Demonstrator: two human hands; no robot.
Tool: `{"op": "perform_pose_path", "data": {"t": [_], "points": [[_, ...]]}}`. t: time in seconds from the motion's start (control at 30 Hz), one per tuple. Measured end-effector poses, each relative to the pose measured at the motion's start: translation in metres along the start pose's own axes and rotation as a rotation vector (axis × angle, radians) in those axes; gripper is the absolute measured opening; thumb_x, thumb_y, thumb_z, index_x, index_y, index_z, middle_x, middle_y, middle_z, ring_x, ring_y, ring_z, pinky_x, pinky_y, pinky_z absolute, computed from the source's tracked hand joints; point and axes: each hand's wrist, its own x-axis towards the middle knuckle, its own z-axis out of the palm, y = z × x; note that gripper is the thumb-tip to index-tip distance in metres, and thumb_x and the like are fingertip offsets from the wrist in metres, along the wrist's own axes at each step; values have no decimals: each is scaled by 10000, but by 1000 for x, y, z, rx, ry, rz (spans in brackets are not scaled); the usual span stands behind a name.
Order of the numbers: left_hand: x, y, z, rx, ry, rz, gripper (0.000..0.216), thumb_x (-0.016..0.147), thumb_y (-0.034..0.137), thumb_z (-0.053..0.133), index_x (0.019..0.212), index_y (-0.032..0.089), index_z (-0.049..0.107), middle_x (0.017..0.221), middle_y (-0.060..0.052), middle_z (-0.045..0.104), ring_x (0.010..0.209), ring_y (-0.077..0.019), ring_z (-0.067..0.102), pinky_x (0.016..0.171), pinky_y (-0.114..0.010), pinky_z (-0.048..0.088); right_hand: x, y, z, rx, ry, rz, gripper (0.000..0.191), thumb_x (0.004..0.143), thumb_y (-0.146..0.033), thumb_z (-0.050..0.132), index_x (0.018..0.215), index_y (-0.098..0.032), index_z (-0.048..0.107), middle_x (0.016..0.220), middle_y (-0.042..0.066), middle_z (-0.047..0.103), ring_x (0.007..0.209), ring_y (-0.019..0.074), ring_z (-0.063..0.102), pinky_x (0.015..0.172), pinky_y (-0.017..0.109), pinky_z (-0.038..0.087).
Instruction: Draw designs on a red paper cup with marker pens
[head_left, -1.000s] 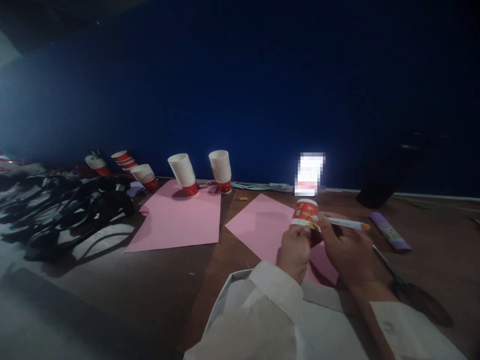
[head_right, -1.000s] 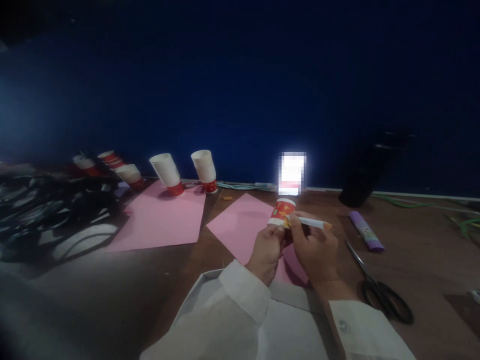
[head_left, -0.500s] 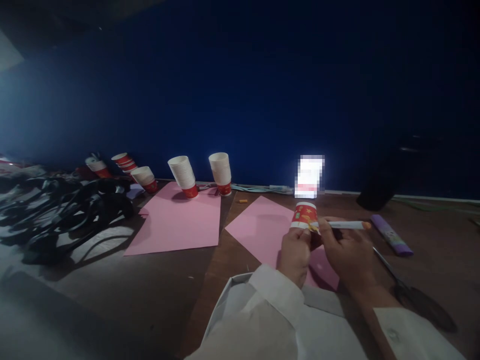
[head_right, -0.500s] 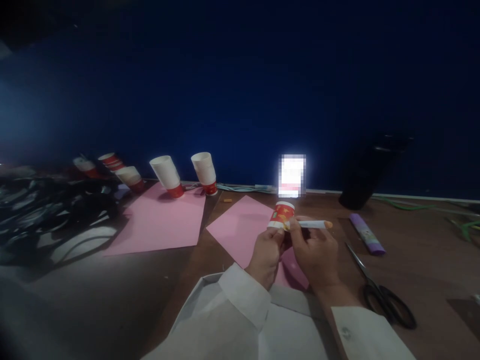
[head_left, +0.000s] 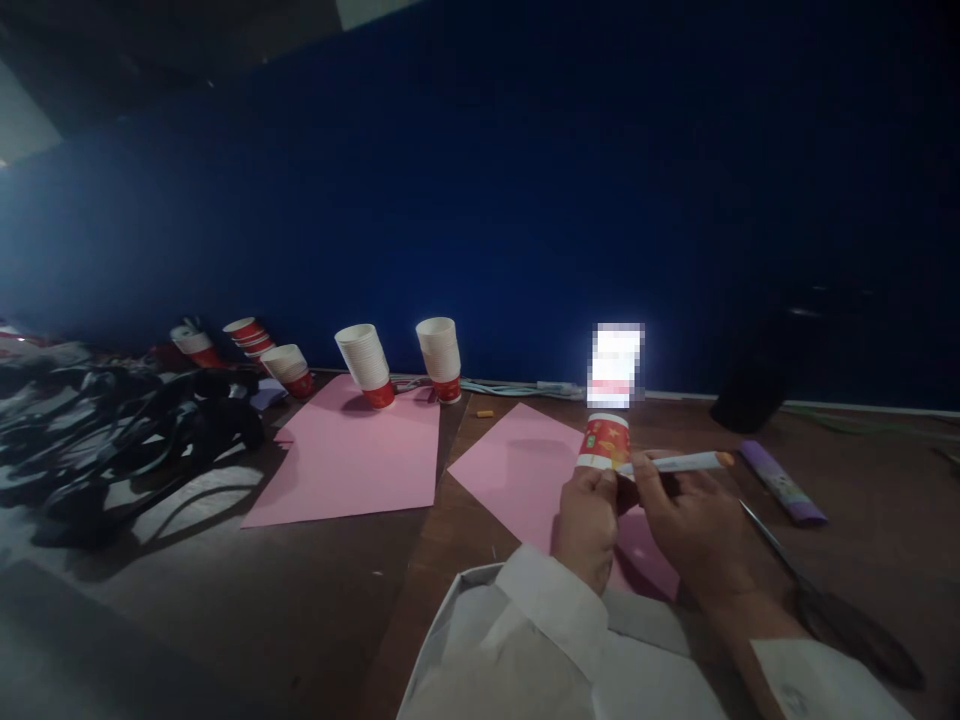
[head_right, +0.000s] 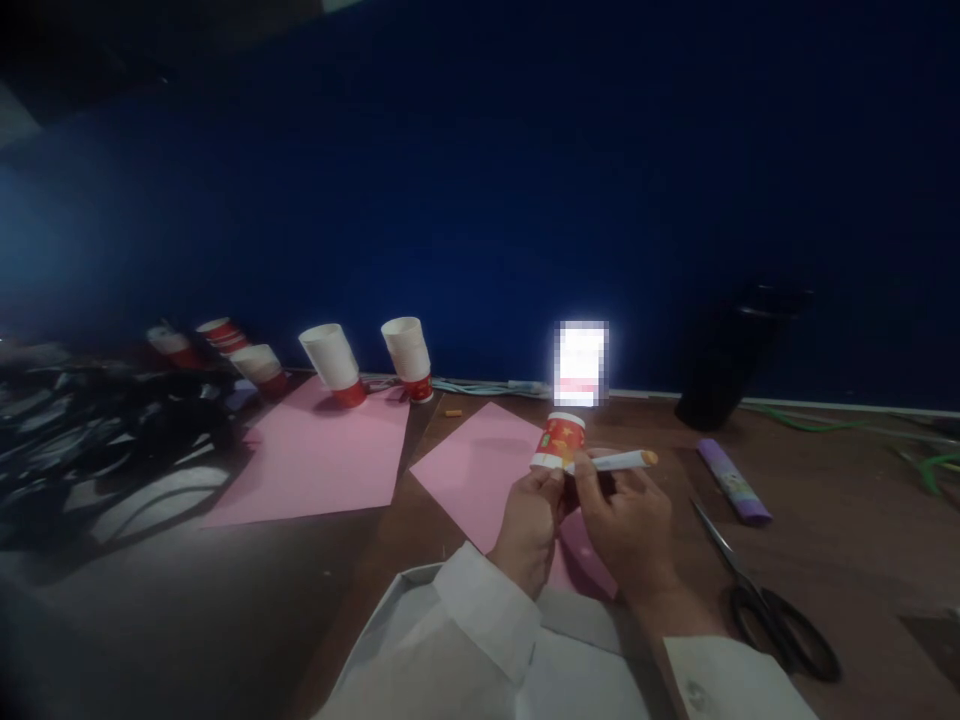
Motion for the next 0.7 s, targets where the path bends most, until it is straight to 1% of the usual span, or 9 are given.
{"op": "perform_pose_path", "data": {"t": [0.1, 0.23, 0.4, 0.5, 0.6, 0.63, 0.7], "points": [[0, 1, 1, -8, -19, 1, 187, 764, 337, 694, 750, 154, 656, 712, -52, 647, 744, -209, 643, 879, -400, 501, 0, -2, -1, 15, 0, 56, 521, 952, -570, 427, 854, -186, 765, 765, 100, 744, 734, 234, 690, 683, 317, 470], [-2, 3, 2, 38, -21, 16, 185, 781, 325, 661, 722, 150, 654, 732, -61, 650, 735, -201, 637, 853, -392, 511, 2, -7, -5, 37, -7, 85, 493, 932, -586, 460, 878, -204, 767, 808, 88, 763, 776, 245, 710, 708, 327, 491], [-2, 4, 3, 92, 8, 6, 195, 778, 310, 652, 650, 164, 627, 675, -31, 611, 684, -173, 603, 817, -375, 523, 4, -7, -7, 66, -5, 89, 528, 931, -616, 436, 909, -207, 770, 900, 88, 775, 842, 249, 717, 756, 342, 503], [-1, 2, 2, 81, -8, 10, 171, 779, 304, 649, 677, 166, 650, 685, -35, 625, 682, -175, 602, 813, -372, 522, 3, -6, -6, 52, -24, 105, 526, 926, -617, 453, 937, -197, 770, 892, 100, 772, 848, 265, 718, 754, 359, 512], [1, 0, 1, 75, -22, 25, 164, 776, 306, 656, 696, 164, 666, 705, -42, 639, 677, -173, 600, 815, -371, 520, 2, -4, -4, 70, -11, 94, 527, 950, -594, 429, 961, -191, 768, 935, 116, 769, 925, 276, 714, 814, 377, 513], [1, 0, 1, 77, -19, 24, 167, 772, 305, 661, 684, 163, 659, 695, -39, 632, 667, -170, 594, 810, -370, 520, 2, -4, -4, 70, -6, 79, 536, 954, -595, 417, 958, -191, 769, 929, 120, 768, 933, 277, 712, 824, 380, 512], [1, -1, 1, 72, -21, 25, 180, 768, 308, 663, 661, 164, 644, 678, -32, 619, 654, -165, 583, 801, -367, 519, 2, -3, -4, 57, -11, 56, 545, 950, -606, 415, 939, -193, 771, 860, 120, 762, 888, 276, 713, 795, 377, 514]]}}
